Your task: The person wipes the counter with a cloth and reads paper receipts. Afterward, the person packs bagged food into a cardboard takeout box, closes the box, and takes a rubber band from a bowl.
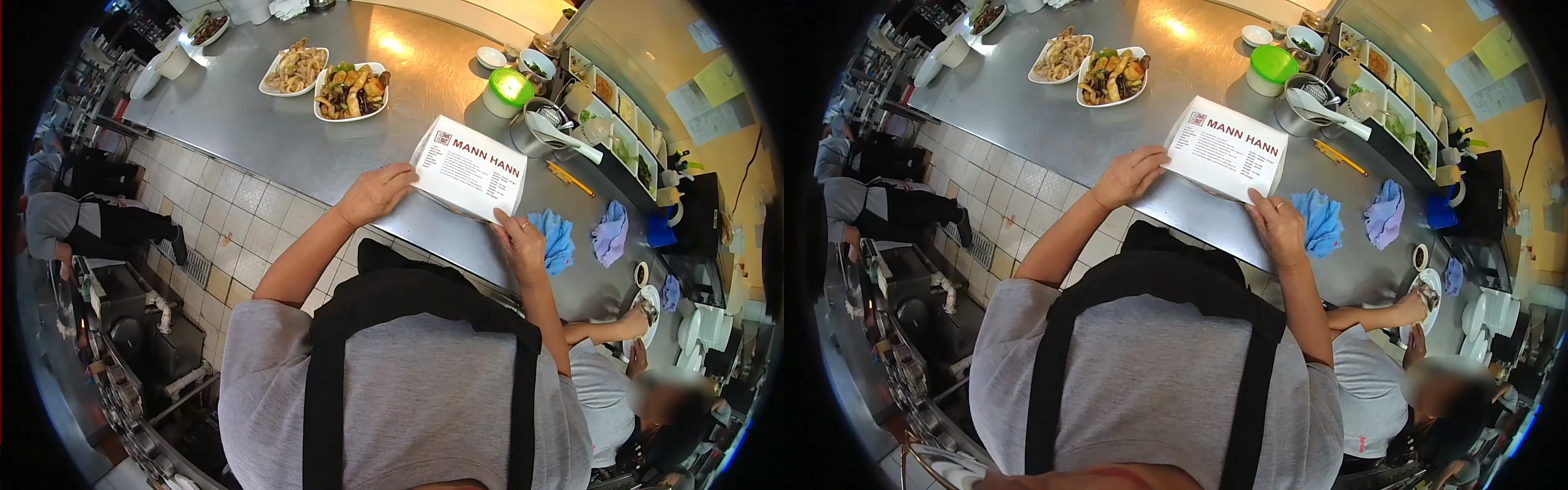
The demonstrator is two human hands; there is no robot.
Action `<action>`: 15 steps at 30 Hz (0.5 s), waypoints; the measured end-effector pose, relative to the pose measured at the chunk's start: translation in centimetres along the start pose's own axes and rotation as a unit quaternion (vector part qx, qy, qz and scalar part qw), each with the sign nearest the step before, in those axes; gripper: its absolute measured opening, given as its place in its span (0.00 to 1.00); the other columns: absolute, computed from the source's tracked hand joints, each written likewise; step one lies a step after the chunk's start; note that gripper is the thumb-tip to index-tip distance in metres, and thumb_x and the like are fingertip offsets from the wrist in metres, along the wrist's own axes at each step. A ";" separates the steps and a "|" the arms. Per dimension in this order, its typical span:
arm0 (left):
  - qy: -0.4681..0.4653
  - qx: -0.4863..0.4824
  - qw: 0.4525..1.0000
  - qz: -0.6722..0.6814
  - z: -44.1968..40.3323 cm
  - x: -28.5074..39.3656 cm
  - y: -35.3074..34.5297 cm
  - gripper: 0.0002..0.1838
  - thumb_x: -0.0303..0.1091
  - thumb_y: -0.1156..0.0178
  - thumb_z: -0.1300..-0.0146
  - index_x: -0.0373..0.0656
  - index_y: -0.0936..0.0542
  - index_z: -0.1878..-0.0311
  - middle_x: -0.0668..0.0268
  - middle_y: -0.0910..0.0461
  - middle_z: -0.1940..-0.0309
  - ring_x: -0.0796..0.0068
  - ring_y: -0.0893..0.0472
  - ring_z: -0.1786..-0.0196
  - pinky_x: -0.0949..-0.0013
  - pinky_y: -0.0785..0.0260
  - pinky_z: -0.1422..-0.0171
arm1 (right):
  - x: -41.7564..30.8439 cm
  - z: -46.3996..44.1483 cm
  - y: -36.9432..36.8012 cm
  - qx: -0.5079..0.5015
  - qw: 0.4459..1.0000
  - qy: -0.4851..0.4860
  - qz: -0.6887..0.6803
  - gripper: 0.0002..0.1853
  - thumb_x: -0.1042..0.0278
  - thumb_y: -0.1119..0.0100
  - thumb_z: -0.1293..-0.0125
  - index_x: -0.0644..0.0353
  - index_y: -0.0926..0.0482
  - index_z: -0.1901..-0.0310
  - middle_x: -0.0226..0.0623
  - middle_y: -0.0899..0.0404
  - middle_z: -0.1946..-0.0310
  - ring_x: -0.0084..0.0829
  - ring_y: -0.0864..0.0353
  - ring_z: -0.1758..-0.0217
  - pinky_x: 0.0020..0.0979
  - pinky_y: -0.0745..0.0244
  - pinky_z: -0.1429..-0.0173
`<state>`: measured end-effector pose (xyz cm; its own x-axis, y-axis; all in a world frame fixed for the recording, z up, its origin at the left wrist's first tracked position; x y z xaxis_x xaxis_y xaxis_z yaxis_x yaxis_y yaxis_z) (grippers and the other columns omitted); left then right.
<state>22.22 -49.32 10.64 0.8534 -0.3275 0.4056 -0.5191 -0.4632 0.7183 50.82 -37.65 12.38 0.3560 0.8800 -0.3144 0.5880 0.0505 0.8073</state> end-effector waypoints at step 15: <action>0.111 0.120 0.985 0.063 1.1 1.3 -1.3 0.11 0.23 0.37 0.45 0.42 0.19 0.57 0.61 0.19 0.61 0.62 0.18 0.59 0.67 0.25 0.56 | 0.0 0.0 -0.4 -0.018 0.994 -0.072 -0.081 0.15 0.73 0.32 0.46 0.58 0.19 0.55 0.37 0.25 0.75 0.32 0.24 0.76 0.31 0.27 0.71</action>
<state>23.93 -50.02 9.61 0.7573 -0.2194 0.6151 -0.5946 -0.6211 0.5105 50.60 -37.67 12.07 0.3597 0.7829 -0.5077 0.6213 0.2050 0.7563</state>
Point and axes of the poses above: each hand's wrist, its own z-axis away from the middle knuckle, its own y-axis out of the back of the hand, x = y × z, the point moved 1 cm from there along -z, towards the middle knuckle
